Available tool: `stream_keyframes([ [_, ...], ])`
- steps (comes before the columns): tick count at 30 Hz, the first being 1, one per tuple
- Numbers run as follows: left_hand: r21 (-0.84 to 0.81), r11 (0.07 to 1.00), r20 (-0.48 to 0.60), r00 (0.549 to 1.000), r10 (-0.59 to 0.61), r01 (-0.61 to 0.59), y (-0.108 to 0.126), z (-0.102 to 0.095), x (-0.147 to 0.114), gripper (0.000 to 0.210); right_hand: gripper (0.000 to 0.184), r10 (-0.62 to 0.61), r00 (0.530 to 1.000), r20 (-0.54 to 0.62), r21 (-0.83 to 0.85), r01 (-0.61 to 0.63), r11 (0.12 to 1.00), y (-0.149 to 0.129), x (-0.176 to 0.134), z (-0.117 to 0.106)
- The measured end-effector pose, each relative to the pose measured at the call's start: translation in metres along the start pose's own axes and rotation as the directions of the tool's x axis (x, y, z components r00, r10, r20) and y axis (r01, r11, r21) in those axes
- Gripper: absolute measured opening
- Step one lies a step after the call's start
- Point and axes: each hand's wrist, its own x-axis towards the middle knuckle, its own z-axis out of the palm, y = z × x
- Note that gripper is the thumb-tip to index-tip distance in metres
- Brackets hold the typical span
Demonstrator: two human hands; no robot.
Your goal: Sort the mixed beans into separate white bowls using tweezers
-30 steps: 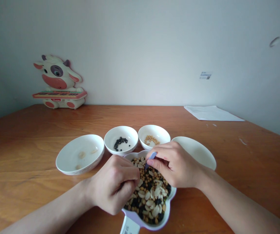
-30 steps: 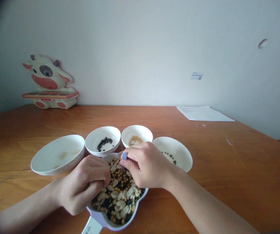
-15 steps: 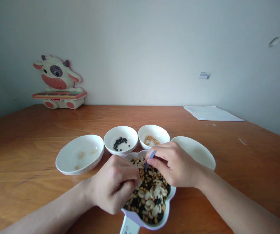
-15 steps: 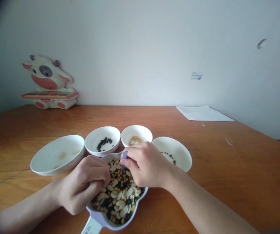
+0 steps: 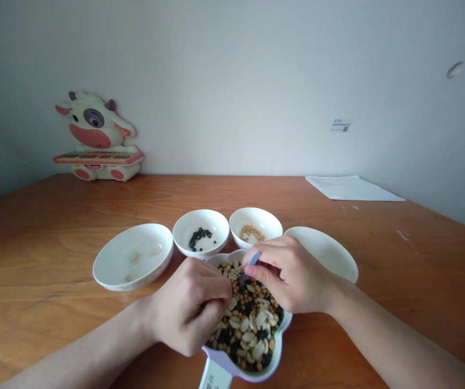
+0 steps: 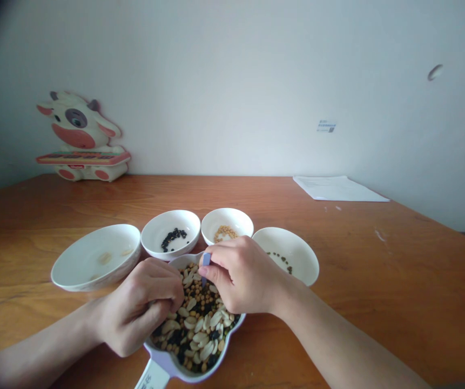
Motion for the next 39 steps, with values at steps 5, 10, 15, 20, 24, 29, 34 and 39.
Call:
stream_keyframes([
  [5,0.007,1.0,0.006,1.0,-0.002,0.002,-0.0003,-0.0001,-0.0009,0.019,0.021,0.024,0.999,0.022,-0.021,-0.024,0.999,-0.0003,0.0006,-0.0007],
  [10,-0.005,1.0,0.007,1.0,0.0,0.0,0.0006,-0.0006,-0.0001,0.019,0.022,0.012,1.0,0.016,-0.014,-0.012,1.0,-0.0007,0.0008,-0.001],
  [15,-0.019,0.999,0.029,0.999,0.034,-0.034,0.0028,0.0,0.0003,0.02,0.022,0.008,1.0,0.01,-0.015,-0.008,1.0,0.0,0.0006,0.0001],
  [20,0.007,1.0,0.049,0.998,0.026,-0.027,0.0033,0.0009,0.0007,0.019,0.022,0.005,1.0,0.0,-0.01,-0.005,1.0,-0.0006,0.0012,0.0],
  [24,0.008,1.0,0.04,0.999,0.029,-0.03,0.0031,-0.0001,0.0003,0.02,0.021,0.0,1.0,-0.008,0.0,0.0,1.0,-0.0018,0.0015,0.0002],
  [29,0.008,0.999,0.034,0.999,0.031,-0.031,0.0025,-0.0017,-0.0002,0.02,0.02,-0.005,1.0,-0.021,0.01,0.005,1.0,-0.0023,0.0019,0.0004],
  [34,0.002,1.0,0.04,0.999,0.015,-0.015,0.0023,-0.0017,-0.0004,0.019,0.022,0.011,1.0,0.019,0.001,-0.011,1.0,-0.0021,0.0025,0.0009],
  [39,0.0,1.0,0.036,0.999,0.016,-0.016,0.002,-0.0007,-0.001,0.018,0.022,0.001,1.0,0.002,0.007,-0.001,1.0,-0.0025,0.0011,0.0004],
])
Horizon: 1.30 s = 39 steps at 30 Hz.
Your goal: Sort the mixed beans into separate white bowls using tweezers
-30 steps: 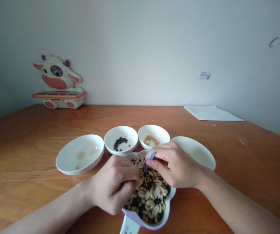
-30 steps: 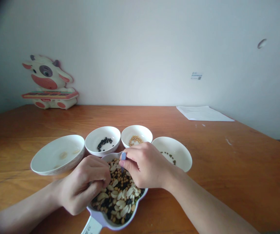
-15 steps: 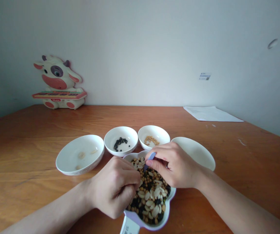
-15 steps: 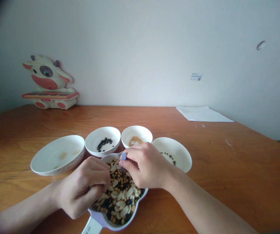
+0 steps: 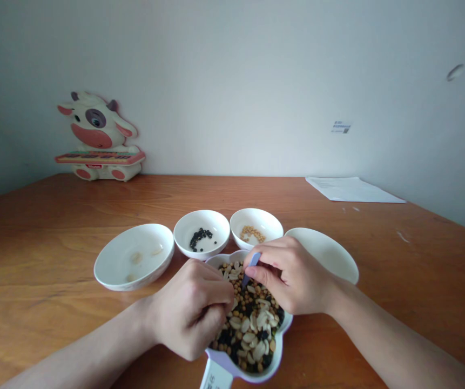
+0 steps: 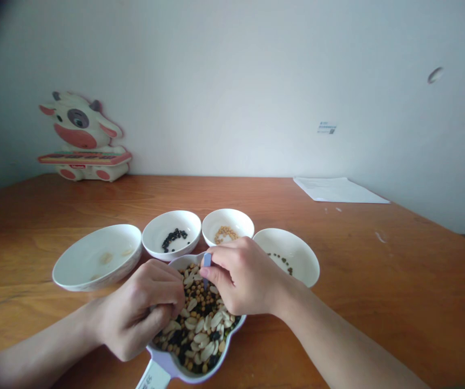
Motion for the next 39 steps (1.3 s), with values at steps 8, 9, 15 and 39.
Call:
stream_keyframes([
  [8,0.004,1.0,0.0,1.0,0.002,-0.002,0.0,0.0003,0.0007,0.019,0.021,-0.005,1.0,0.002,-0.008,0.005,1.0,0.0002,0.0003,0.0001],
  [9,0.003,1.0,0.002,1.0,0.002,-0.002,-0.0002,0.0003,0.0007,0.019,0.021,-0.004,1.0,0.004,-0.009,0.004,1.0,0.0002,0.0007,0.0002],
  [15,0.003,1.0,0.007,1.0,-0.005,0.005,0.0,0.0,0.0008,0.018,0.021,-0.011,1.0,0.001,-0.018,0.011,1.0,0.0001,0.0005,0.0],
  [39,0.013,1.0,0.001,1.0,0.008,-0.008,-0.0006,-0.0023,0.0002,0.016,0.022,0.006,0.999,0.036,-0.016,-0.006,1.0,-0.0025,0.0011,0.0001],
])
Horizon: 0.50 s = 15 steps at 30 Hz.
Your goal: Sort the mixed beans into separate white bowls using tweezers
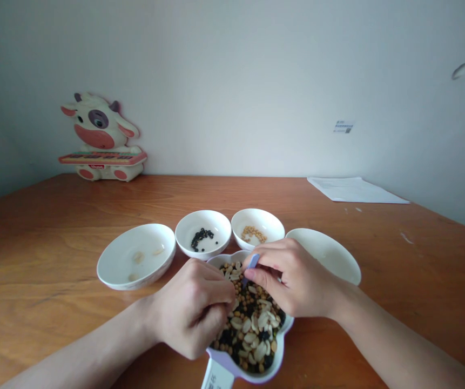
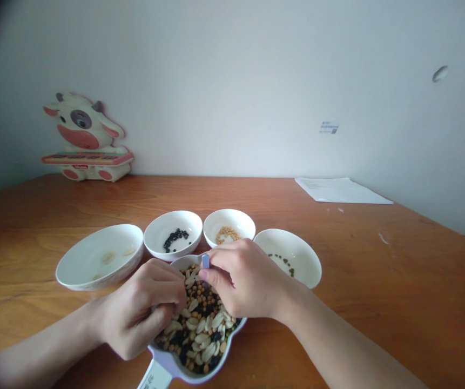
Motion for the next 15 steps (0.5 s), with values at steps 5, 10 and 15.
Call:
stream_keyframes([
  [5,-0.001,1.0,-0.006,1.0,-0.003,0.003,0.001,-0.0008,-0.0004,0.018,0.026,0.012,0.999,0.033,-0.01,-0.011,1.0,0.0,0.0005,0.0006],
  [10,-0.01,1.0,-0.024,1.0,0.01,-0.011,0.0011,-0.0011,0.0003,0.018,0.026,-0.02,1.0,-0.021,0.021,0.021,1.0,-0.0005,0.0003,0.0008],
  [15,-0.015,1.0,-0.031,0.999,0.009,-0.01,0.0005,0.0002,-0.0003,0.018,0.025,-0.102,0.992,-0.076,0.082,0.109,0.991,0.0027,-0.0019,0.001],
])
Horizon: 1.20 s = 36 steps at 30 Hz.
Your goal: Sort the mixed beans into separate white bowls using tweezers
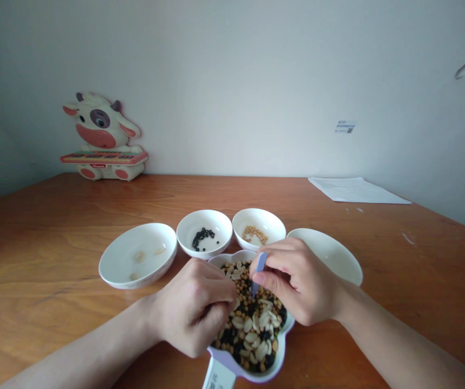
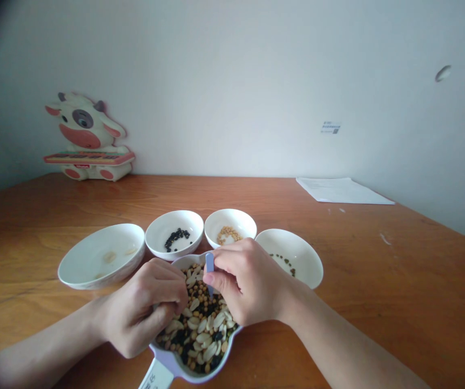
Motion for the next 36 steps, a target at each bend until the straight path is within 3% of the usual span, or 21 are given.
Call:
stream_keyframes([
  [8,-0.007,1.0,0.009,1.0,-0.017,0.017,-0.0007,0.001,-0.0001,0.017,0.023,0.02,0.995,0.101,0.051,-0.025,0.998,-0.0035,0.0031,-0.002],
  [14,-0.01,1.0,0.013,1.0,-0.013,0.013,-0.0011,0.0004,0.0001,0.017,0.023,0.022,0.994,0.11,0.049,-0.028,0.998,-0.0049,0.0032,-0.0019],
  [22,-0.022,1.0,0.014,1.0,-0.015,0.016,-0.0012,0.0004,-0.0017,0.016,0.027,-0.026,1.0,0.008,0.01,0.026,1.0,-0.0022,0.0014,-0.0001],
  [32,-0.022,1.0,0.021,1.0,-0.008,0.008,-0.0018,0.0019,-0.0009,0.016,0.025,-0.003,0.998,-0.068,-0.018,0.002,1.0,-0.0003,-0.0004,-0.0022],
  [36,-0.014,1.0,0.025,1.0,-0.017,0.018,-0.0012,0.0013,-0.0013,0.016,0.027,-0.002,0.981,-0.196,-0.058,-0.009,0.998,-0.004,-0.0009,-0.0059],
])
